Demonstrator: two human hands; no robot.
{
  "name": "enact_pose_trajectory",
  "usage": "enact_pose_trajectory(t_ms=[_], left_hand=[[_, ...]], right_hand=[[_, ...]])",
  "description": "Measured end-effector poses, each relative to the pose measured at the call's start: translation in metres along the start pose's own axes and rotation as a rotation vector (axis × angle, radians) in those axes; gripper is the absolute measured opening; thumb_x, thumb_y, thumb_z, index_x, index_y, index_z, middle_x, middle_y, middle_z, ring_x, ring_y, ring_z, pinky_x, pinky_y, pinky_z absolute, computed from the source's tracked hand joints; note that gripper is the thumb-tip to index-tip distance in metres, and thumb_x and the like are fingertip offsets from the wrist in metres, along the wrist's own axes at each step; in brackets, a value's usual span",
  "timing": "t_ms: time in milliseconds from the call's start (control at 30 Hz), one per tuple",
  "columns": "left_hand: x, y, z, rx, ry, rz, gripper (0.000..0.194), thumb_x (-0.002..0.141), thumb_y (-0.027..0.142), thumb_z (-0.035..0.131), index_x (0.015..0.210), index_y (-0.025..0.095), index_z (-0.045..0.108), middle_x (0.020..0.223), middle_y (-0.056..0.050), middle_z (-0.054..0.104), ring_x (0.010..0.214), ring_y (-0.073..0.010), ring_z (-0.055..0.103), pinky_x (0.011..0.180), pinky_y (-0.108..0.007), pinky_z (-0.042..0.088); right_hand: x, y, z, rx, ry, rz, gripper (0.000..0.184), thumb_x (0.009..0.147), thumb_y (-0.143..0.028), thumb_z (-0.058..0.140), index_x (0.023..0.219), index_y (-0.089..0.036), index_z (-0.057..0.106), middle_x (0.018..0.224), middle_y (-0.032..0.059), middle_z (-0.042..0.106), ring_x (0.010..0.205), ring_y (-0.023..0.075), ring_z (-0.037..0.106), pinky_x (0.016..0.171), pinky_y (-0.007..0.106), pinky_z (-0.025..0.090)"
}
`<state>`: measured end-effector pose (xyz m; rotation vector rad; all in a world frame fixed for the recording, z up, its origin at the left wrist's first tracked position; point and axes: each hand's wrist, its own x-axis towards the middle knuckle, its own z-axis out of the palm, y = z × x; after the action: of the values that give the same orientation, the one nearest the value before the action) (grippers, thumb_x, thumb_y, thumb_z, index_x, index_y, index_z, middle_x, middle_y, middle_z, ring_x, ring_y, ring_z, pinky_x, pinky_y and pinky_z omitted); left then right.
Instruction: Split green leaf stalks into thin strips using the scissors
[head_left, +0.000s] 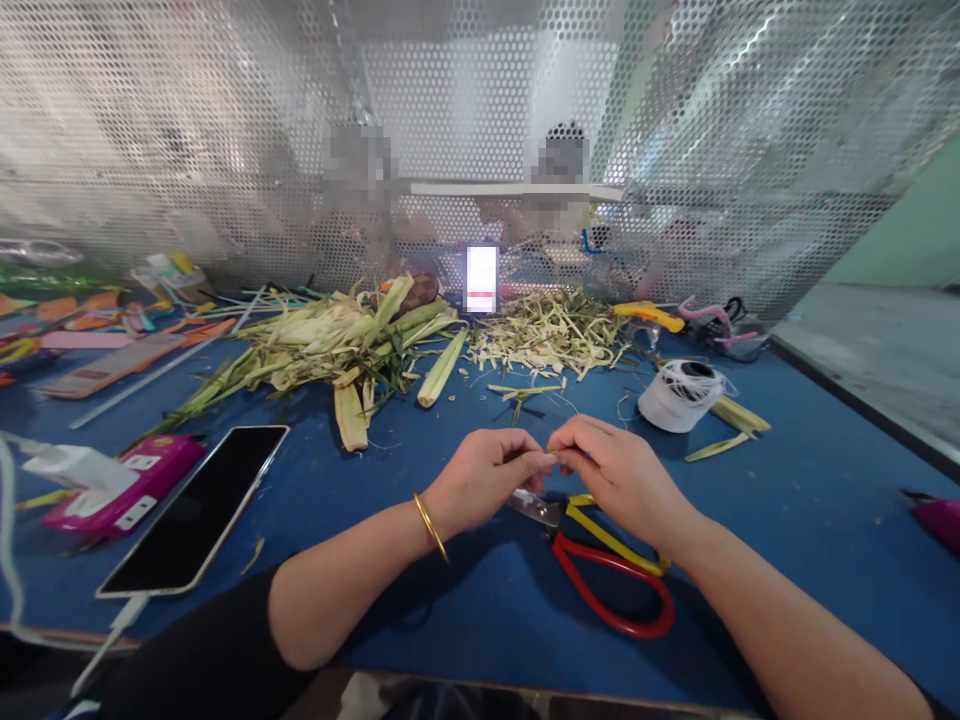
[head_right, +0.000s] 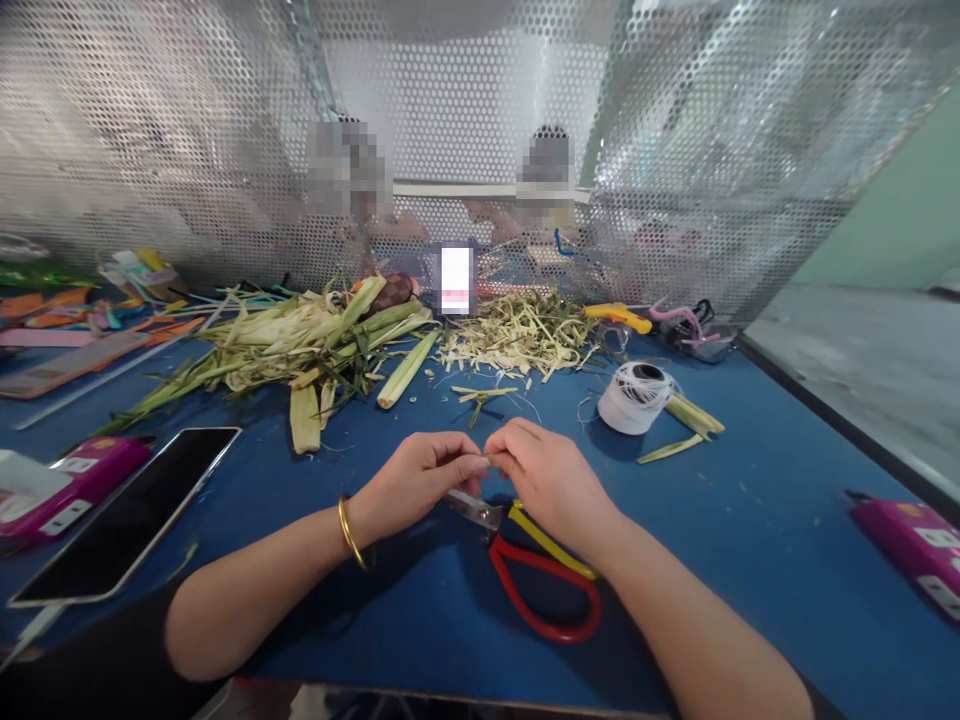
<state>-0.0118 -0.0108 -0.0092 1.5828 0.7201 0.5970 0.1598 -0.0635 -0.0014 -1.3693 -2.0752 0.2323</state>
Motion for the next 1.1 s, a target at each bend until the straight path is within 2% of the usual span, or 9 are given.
enact_pose_trajectory(t_ms=[133,233,300,400,500,600,833,933,1100], left_hand=[[0.001,0.001,-0.001,0.044,-0.011,0.029,0.025,0.078,0.039,0.059,0.067,0.017,0.059,0.059,0.002,0.055,0.054,-0.01,0.047,0.052,-0.021,0.038],[0.001,0.003,-0.001,0.023,0.026,0.027,0.029,0.079,0.041,0.058,0.063,0.017,0.057,0.058,0.002,0.053,0.052,-0.0093,0.046,0.051,-0.021,0.036],[0.002,0.004,0.0,-0.02,0.072,-0.011,0.032,0.08,0.043,0.057,0.062,0.017,0.054,0.056,0.001,0.053,0.051,-0.0089,0.045,0.05,-0.021,0.035],[0.002,0.004,0.002,-0.104,0.116,-0.054,0.032,0.081,0.042,0.056,0.061,0.018,0.052,0.055,0.001,0.053,0.049,-0.0083,0.045,0.05,-0.02,0.036],[0.002,0.003,0.003,-0.187,0.116,-0.064,0.031,0.081,0.041,0.057,0.061,0.017,0.051,0.054,0.002,0.051,0.05,-0.0073,0.047,0.054,-0.02,0.04],[0.002,0.003,0.003,-0.258,0.107,-0.089,0.031,0.079,0.04,0.059,0.061,0.016,0.05,0.055,0.003,0.05,0.051,-0.0071,0.049,0.058,-0.021,0.043],[0.003,0.001,0.001,-0.3,0.1,-0.16,0.027,0.082,0.035,0.057,0.063,0.017,0.051,0.057,0.003,0.051,0.052,-0.0074,0.05,0.056,-0.02,0.045],[0.003,-0.001,0.002,-0.314,0.084,-0.177,0.027,0.081,0.037,0.058,0.064,0.017,0.051,0.058,0.002,0.052,0.052,-0.0078,0.05,0.056,-0.021,0.046],[0.004,0.0,0.001,-0.334,0.072,-0.185,0.029,0.08,0.039,0.059,0.065,0.016,0.051,0.06,0.002,0.053,0.053,-0.0081,0.051,0.054,-0.021,0.047]], right_hand=[[0.0,0.001,0.0,0.108,0.004,0.047,0.017,0.09,-0.019,0.047,0.078,-0.02,0.058,0.074,0.0002,0.061,0.069,0.013,0.058,0.064,0.024,0.045],[0.0,0.017,-0.011,0.094,-0.02,0.093,0.013,0.089,-0.021,0.051,0.087,-0.021,0.064,0.082,0.0007,0.066,0.074,0.0146,0.061,0.068,0.026,0.047],[-0.001,0.036,-0.024,-0.186,0.002,0.103,0.016,0.087,-0.019,0.053,0.095,-0.02,0.066,0.093,0.0042,0.068,0.083,0.0178,0.062,0.074,0.03,0.045],[-0.005,0.063,-0.041,-0.88,-0.096,0.073,0.023,0.083,-0.007,0.049,0.084,-0.015,0.07,0.09,0.0113,0.068,0.079,0.0231,0.059,0.071,0.036,0.038],[-0.006,0.082,-0.045,-1.063,-0.183,-0.022,0.026,0.079,0.0,0.047,0.067,-0.012,0.067,0.079,0.0148,0.065,0.077,0.0256,0.056,0.066,0.037,0.031],[-0.005,0.093,-0.039,-1.11,-0.203,-0.121,0.022,0.078,-0.002,0.049,0.067,-0.011,0.065,0.075,0.0139,0.064,0.071,0.0242,0.052,0.063,0.035,0.026],[-0.009,0.107,-0.032,-1.041,-0.089,-0.081,0.024,0.084,-0.002,0.04,0.079,-0.01,0.062,0.066,0.0112,0.063,0.062,0.0217,0.052,0.063,0.032,0.027],[-0.017,0.102,-0.026,-0.961,-0.045,-0.069,0.021,0.086,-0.003,0.041,0.082,-0.013,0.059,0.067,0.008,0.064,0.062,0.0195,0.055,0.064,0.029,0.03],[-0.034,0.075,-0.012,-0.814,-0.04,-0.084,0.02,0.09,-0.008,0.041,0.09,-0.017,0.058,0.077,0.0047,0.066,0.07,0.0159,0.059,0.061,0.024,0.033]])
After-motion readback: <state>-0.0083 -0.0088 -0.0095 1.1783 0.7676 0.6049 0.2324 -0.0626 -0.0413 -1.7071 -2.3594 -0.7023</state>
